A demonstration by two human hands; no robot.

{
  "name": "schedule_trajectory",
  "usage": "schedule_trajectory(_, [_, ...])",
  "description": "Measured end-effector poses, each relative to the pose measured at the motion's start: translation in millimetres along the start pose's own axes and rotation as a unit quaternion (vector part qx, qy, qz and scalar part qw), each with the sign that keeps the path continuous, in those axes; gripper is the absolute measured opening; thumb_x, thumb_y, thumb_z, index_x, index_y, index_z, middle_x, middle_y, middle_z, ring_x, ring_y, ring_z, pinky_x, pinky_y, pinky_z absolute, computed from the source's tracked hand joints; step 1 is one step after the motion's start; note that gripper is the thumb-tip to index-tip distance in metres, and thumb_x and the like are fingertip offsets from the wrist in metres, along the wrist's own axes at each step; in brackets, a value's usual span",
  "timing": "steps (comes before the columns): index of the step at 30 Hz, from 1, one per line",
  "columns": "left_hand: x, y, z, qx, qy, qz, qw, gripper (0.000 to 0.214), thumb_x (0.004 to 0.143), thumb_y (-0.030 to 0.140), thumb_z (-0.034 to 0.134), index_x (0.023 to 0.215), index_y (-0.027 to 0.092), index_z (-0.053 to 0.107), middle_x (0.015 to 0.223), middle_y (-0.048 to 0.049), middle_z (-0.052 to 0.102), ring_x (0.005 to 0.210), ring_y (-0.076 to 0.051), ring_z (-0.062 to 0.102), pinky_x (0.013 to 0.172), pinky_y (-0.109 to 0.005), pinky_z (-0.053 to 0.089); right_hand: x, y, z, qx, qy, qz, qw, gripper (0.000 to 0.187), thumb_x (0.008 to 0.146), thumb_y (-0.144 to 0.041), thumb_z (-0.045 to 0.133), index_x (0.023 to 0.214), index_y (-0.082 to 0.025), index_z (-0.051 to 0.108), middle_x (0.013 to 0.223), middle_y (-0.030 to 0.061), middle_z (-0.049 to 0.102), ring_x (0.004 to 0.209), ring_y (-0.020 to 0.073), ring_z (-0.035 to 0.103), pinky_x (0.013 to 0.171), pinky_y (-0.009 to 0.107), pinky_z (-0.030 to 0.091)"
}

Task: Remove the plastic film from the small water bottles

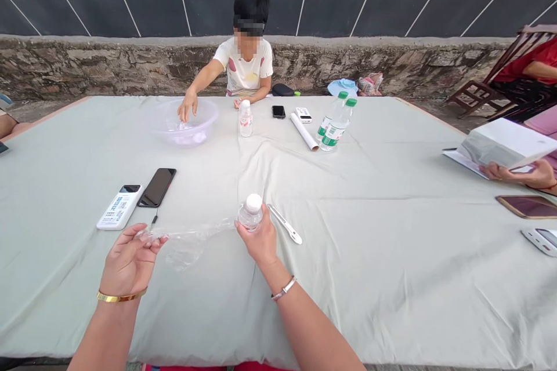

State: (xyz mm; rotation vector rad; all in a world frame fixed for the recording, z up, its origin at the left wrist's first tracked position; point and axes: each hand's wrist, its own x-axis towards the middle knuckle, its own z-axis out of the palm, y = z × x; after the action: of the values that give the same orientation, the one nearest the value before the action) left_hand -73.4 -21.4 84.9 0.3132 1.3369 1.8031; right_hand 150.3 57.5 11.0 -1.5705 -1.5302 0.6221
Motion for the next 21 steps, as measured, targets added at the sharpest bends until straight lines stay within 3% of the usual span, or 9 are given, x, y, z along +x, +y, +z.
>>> schedule_trajectory(3, [5,-2,-2.8,-0.026,0.046,0.002,0.999,0.015,0.054,0.014,0.065,0.065,0.019,0.056,0.051,0.0075,0.054,0.044,-0.007,0.048,0.067,-0.035,0.053,12,5,-4,-0.011,0.031,0.011,0.999,0.075,0.063,-0.048,0.069,0.126,-0.017,0.041,0.108,0.0130,0.064,0.096,0.0307,0.062,0.079,0.044,0.049])
schedule_trajectory(5, [11,-2,-4.8,-0.054,0.102,0.022,0.993,0.015,0.052,0.010,0.060,0.062,0.019,0.055,0.046,0.0080,0.049,0.044,-0.006,0.045,0.065,-0.032,0.051,17,7,-6,-0.020,0.055,-0.002,0.998,0.074,0.064,-0.048,0.067,0.126,-0.017,0.042,0.110,0.0121,0.064,0.096,0.0297,0.062,0.079,0.043,0.049])
schedule_trajectory(7, [17,-2,-5.6,-0.069,0.119,0.026,0.990,0.017,0.050,0.007,0.059,0.062,0.019,0.056,0.042,0.0088,0.043,0.043,-0.006,0.043,0.065,-0.030,0.051,20,9,-7,-0.030,0.069,-0.017,0.997,0.074,0.064,-0.048,0.067,0.127,-0.018,0.042,0.113,0.0116,0.063,0.099,0.0292,0.062,0.080,0.042,0.050])
schedule_trajectory(9, [17,-3,-4.3,-0.057,0.069,-0.002,0.996,0.016,0.051,0.009,0.062,0.062,0.019,0.057,0.046,0.0081,0.046,0.044,-0.006,0.043,0.066,-0.030,0.051,23,12,-8,-0.040,0.061,-0.022,0.997,0.074,0.065,-0.047,0.066,0.129,-0.018,0.041,0.115,0.0118,0.062,0.100,0.0292,0.062,0.080,0.042,0.050])
schedule_trajectory(13, [1,-1,4.1,-0.008,-0.118,-0.100,0.988,0.015,0.056,0.021,0.074,0.062,0.017,0.060,0.060,0.0046,0.051,0.051,-0.008,0.050,0.065,-0.031,0.050,20,14,-25,-0.064,0.025,-0.051,0.996,0.085,0.067,-0.050,0.068,0.137,-0.015,0.034,0.123,0.0161,0.058,0.107,0.0320,0.059,0.083,0.046,0.051])
schedule_trajectory(17, [-26,15,16.2,-0.007,-0.222,-0.123,0.967,0.020,0.064,0.031,0.074,0.060,0.016,0.061,0.065,0.0032,0.048,0.055,-0.009,0.050,0.067,-0.031,0.050,-12,-9,-52,-0.040,0.056,-0.163,0.984,0.053,0.079,-0.047,0.059,0.125,-0.021,0.050,0.120,0.0130,0.060,0.113,0.0295,0.055,0.088,0.046,0.048])
schedule_trajectory(18, [-33,20,19.4,-0.006,-0.249,-0.132,0.959,0.021,0.066,0.032,0.074,0.059,0.016,0.060,0.065,0.0027,0.047,0.056,-0.009,0.050,0.066,-0.031,0.050,-22,-19,-52,-0.010,0.015,-0.201,0.979,0.054,0.080,-0.048,0.059,0.126,-0.023,0.049,0.121,0.0118,0.059,0.115,0.0282,0.053,0.091,0.045,0.047])
schedule_trajectory(20, [-46,29,25.4,-0.006,-0.308,-0.151,0.939,0.023,0.069,0.033,0.072,0.058,0.017,0.061,0.064,0.0015,0.046,0.058,-0.011,0.051,0.060,-0.029,0.049,-41,-39,-42,0.035,-0.136,-0.259,0.956,0.084,0.068,-0.055,0.068,0.138,-0.020,0.035,0.128,0.0139,0.054,0.120,0.0293,0.050,0.099,0.046,0.040])
schedule_trajectory(21, [-50,33,27.8,-0.006,-0.330,-0.150,0.932,0.023,0.070,0.035,0.071,0.059,0.017,0.061,0.063,0.0010,0.047,0.058,-0.012,0.052,0.058,-0.029,0.048,-48,-48,-32,0.045,-0.201,-0.259,0.944,0.091,0.065,-0.054,0.070,0.139,-0.019,0.032,0.125,0.0136,0.056,0.116,0.0285,0.052,0.102,0.047,0.037])
